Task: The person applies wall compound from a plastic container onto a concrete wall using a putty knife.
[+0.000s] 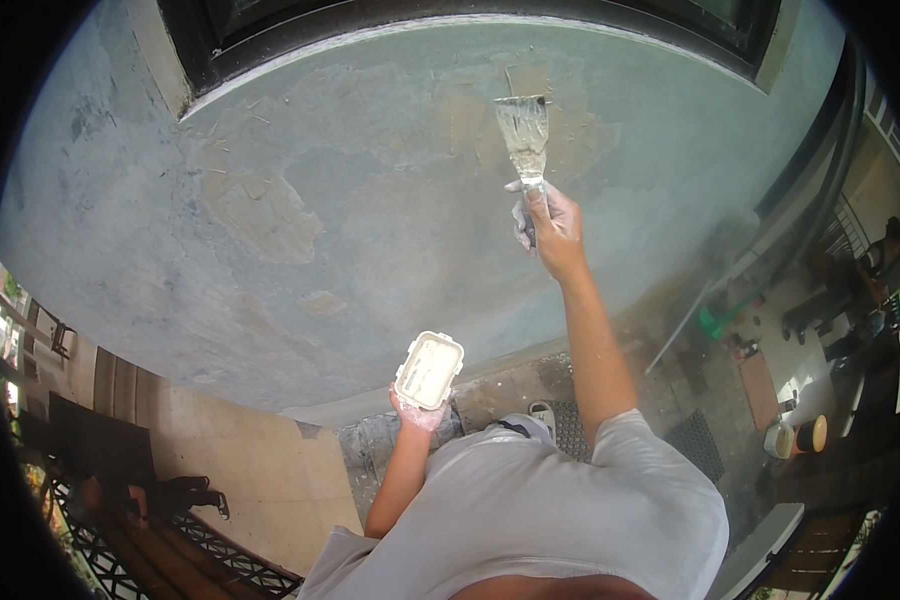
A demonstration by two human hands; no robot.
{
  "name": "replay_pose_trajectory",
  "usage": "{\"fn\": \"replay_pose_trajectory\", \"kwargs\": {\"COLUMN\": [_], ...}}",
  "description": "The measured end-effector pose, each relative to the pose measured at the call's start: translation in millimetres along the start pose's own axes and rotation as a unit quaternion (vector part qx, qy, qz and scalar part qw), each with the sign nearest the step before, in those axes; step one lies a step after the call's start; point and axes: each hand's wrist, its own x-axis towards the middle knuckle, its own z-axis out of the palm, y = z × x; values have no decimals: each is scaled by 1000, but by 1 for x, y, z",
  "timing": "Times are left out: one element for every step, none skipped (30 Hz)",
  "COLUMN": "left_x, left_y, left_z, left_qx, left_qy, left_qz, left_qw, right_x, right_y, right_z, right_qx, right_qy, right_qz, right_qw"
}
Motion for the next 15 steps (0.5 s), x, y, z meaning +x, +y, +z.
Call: {"fn": "replay_pose_trajectory", "kwargs": {"left_x": [-3,-5,-6,-5,-7,-8,-7,-5,-3,-3,-1,1,4,4,5], "left_y": [1,1,0,-1,-1,-2,-2,-2,-1,-1,1,2,2,0,-1], "left_z": [-2,-2,-1,0,-1,-3,-5,-9,-12,-15,-17,-19,-21,-20,-20], "left_qx": [0,1,2,2,0,-1,-1,10,21,21,8,-5,-5,6,16], "left_qy": [-1,-17,-33,-35,-39,-42,-41,-48,-54,-51,-53,-54,-51,-40,-29], "left_qz": [3,1,-1,1,0,-2,-2,3,7,6,-6,-19,-19,-11,-3], "left_qw": [1000,1000,999,999,999,999,999,999,998,998,999,998,998,999,999], "right_x": [3,8,14,21,28,33,38,43,46,45,45,46,49,51,51], "right_y": [1,1,1,2,3,5,7,9,11,13,13,14,14,13,13], "right_z": [1,3,4,3,4,4,6,10,13,14,16,18,20,21,23], "right_qx": [1,45,88,88,84,80,80,54,28,28,-1,-31,-30,-49,-69], "right_qy": [-2,7,17,15,15,17,17,42,69,69,80,90,90,92,94], "right_qz": [-1,17,35,33,28,24,25,45,66,68,95,121,124,127,130], "right_qw": [1000,999,995,995,996,996,996,997,995,995,992,988,988,986,985]}}
